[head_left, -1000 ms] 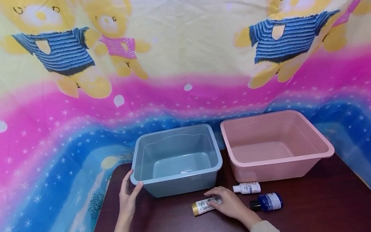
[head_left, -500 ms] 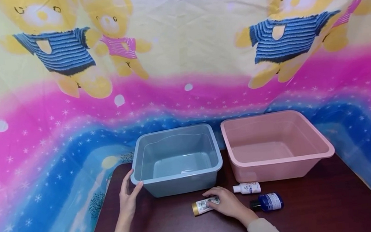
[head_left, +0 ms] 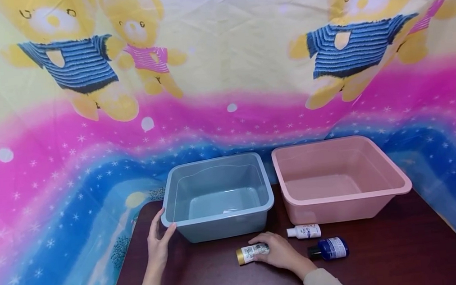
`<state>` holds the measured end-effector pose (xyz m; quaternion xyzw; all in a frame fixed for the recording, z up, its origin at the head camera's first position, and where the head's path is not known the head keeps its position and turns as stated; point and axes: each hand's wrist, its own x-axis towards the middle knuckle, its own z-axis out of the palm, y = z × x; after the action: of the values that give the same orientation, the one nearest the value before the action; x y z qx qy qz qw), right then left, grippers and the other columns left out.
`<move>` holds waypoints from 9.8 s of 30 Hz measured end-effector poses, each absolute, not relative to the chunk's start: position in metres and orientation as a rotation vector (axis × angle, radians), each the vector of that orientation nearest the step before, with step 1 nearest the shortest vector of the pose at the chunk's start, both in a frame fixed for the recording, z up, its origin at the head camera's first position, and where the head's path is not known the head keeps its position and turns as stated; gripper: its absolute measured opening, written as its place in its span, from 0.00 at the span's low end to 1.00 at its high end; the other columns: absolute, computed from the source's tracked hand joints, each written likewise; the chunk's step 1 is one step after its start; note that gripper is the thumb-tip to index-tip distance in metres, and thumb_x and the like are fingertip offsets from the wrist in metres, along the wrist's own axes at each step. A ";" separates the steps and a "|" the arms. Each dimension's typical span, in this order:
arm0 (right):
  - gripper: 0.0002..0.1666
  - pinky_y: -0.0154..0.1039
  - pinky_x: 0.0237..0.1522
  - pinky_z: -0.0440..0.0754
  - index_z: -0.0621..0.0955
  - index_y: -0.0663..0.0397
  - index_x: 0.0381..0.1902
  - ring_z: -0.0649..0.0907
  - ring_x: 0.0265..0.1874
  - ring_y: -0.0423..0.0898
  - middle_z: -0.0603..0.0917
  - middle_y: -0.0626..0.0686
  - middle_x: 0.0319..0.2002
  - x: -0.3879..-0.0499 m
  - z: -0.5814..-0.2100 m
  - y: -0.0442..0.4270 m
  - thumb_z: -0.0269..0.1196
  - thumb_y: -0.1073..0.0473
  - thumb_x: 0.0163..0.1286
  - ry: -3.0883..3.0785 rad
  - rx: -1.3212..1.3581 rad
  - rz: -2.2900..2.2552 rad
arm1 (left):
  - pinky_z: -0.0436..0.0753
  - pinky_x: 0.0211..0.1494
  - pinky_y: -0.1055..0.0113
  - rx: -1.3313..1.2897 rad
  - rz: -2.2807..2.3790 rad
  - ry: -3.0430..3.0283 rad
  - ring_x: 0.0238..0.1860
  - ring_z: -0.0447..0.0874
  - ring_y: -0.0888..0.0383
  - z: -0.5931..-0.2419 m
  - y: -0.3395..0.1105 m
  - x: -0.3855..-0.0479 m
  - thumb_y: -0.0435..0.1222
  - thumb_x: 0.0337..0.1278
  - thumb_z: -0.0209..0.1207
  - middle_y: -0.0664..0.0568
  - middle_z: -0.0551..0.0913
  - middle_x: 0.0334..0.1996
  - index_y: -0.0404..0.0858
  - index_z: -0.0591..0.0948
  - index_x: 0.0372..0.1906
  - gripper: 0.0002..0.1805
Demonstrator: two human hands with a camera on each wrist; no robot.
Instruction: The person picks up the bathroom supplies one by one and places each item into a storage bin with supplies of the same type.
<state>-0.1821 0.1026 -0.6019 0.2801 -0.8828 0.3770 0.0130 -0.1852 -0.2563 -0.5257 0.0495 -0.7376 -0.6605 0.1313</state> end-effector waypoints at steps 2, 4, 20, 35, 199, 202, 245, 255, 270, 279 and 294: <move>0.25 0.44 0.51 0.77 0.85 0.44 0.52 0.81 0.47 0.41 0.85 0.43 0.48 -0.181 -0.602 0.102 0.76 0.51 0.55 -2.771 0.872 1.169 | 0.56 0.71 0.41 0.141 -1.920 -2.138 0.77 0.46 0.52 -0.526 -0.256 -0.185 0.32 0.67 0.59 0.49 0.57 0.76 0.42 0.62 0.76 0.35; 0.27 0.45 0.51 0.77 0.85 0.44 0.53 0.80 0.47 0.41 0.84 0.43 0.48 -0.181 -0.601 0.101 0.77 0.51 0.54 -2.790 0.877 1.148 | 0.55 0.71 0.41 0.140 -1.919 -2.134 0.77 0.46 0.52 -0.526 -0.257 -0.185 0.32 0.66 0.59 0.48 0.57 0.76 0.42 0.62 0.76 0.35; 0.29 0.49 0.52 0.74 0.85 0.44 0.53 0.80 0.49 0.43 0.84 0.41 0.49 -0.179 -0.607 0.099 0.78 0.55 0.51 -2.788 0.927 1.033 | 0.56 0.72 0.43 0.175 -1.924 -2.130 0.77 0.47 0.52 -0.528 -0.258 -0.184 0.33 0.67 0.59 0.50 0.58 0.75 0.43 0.62 0.75 0.34; 0.27 0.45 0.49 0.76 0.86 0.47 0.51 0.81 0.45 0.41 0.85 0.41 0.46 -0.179 -0.608 0.099 0.78 0.58 0.50 -2.698 0.945 1.009 | 0.52 0.72 0.41 0.165 -1.931 -2.090 0.77 0.46 0.53 -0.527 -0.255 -0.186 0.32 0.66 0.60 0.47 0.59 0.75 0.40 0.63 0.75 0.34; 0.25 0.37 0.51 0.78 0.84 0.48 0.54 0.81 0.49 0.39 0.84 0.43 0.50 -0.169 -0.451 0.089 0.74 0.51 0.59 -2.196 1.261 0.750 | 0.59 0.68 0.59 0.209 -1.966 -1.908 0.70 0.56 0.60 -0.531 -0.237 -0.189 0.34 0.71 0.52 0.53 0.62 0.71 0.42 0.64 0.73 0.27; 0.25 0.37 0.49 0.79 0.84 0.49 0.54 0.82 0.48 0.41 0.84 0.44 0.49 -0.173 -0.451 0.089 0.73 0.52 0.60 -2.155 1.275 0.734 | 0.59 0.67 0.60 0.212 -1.961 -1.909 0.70 0.57 0.61 -0.532 -0.236 -0.189 0.34 0.71 0.52 0.52 0.62 0.71 0.42 0.64 0.73 0.28; 0.26 0.39 0.45 0.81 0.85 0.49 0.51 0.82 0.44 0.41 0.85 0.46 0.47 -0.204 -0.435 0.092 0.78 0.55 0.54 -2.231 1.160 0.754 | 0.59 0.66 0.57 0.215 -1.959 -1.923 0.72 0.55 0.52 -0.519 -0.231 -0.183 0.31 0.70 0.50 0.47 0.60 0.73 0.37 0.62 0.73 0.28; 0.27 0.36 0.41 0.82 0.85 0.50 0.53 0.81 0.44 0.41 0.85 0.47 0.48 -0.213 -0.426 0.090 0.77 0.55 0.54 -2.255 1.158 0.785 | 0.60 0.66 0.61 0.206 -1.975 -1.909 0.71 0.55 0.52 -0.511 -0.227 -0.178 0.31 0.70 0.50 0.44 0.59 0.73 0.37 0.62 0.73 0.29; 0.26 0.38 0.40 0.81 0.85 0.48 0.52 0.81 0.43 0.41 0.85 0.47 0.47 -0.224 -0.423 0.089 0.77 0.55 0.55 -2.373 1.072 0.767 | 0.60 0.66 0.59 0.216 -1.956 -1.926 0.70 0.57 0.54 -0.523 -0.231 -0.187 0.31 0.71 0.50 0.48 0.61 0.72 0.39 0.62 0.74 0.29; 0.25 0.38 0.41 0.82 0.85 0.48 0.53 0.81 0.43 0.41 0.85 0.47 0.47 -0.232 -0.428 0.089 0.76 0.55 0.56 -2.438 1.039 0.796 | 0.63 0.62 0.65 0.202 -1.965 -1.918 0.68 0.59 0.56 -0.499 -0.223 -0.175 0.30 0.70 0.50 0.44 0.62 0.71 0.34 0.62 0.72 0.28; 0.25 0.39 0.41 0.81 0.84 0.46 0.55 0.80 0.42 0.41 0.84 0.47 0.47 -0.242 -0.430 0.086 0.74 0.53 0.60 -2.530 0.989 0.815 | 0.61 0.65 0.59 0.205 -1.954 -1.918 0.71 0.56 0.53 -0.526 -0.233 -0.187 0.31 0.70 0.50 0.47 0.60 0.72 0.38 0.62 0.73 0.28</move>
<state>-0.2423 0.0856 -0.4300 0.3446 -0.8816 0.2842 0.1522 -0.1871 -0.2335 -0.5261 0.0732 -0.6849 -0.6978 0.1968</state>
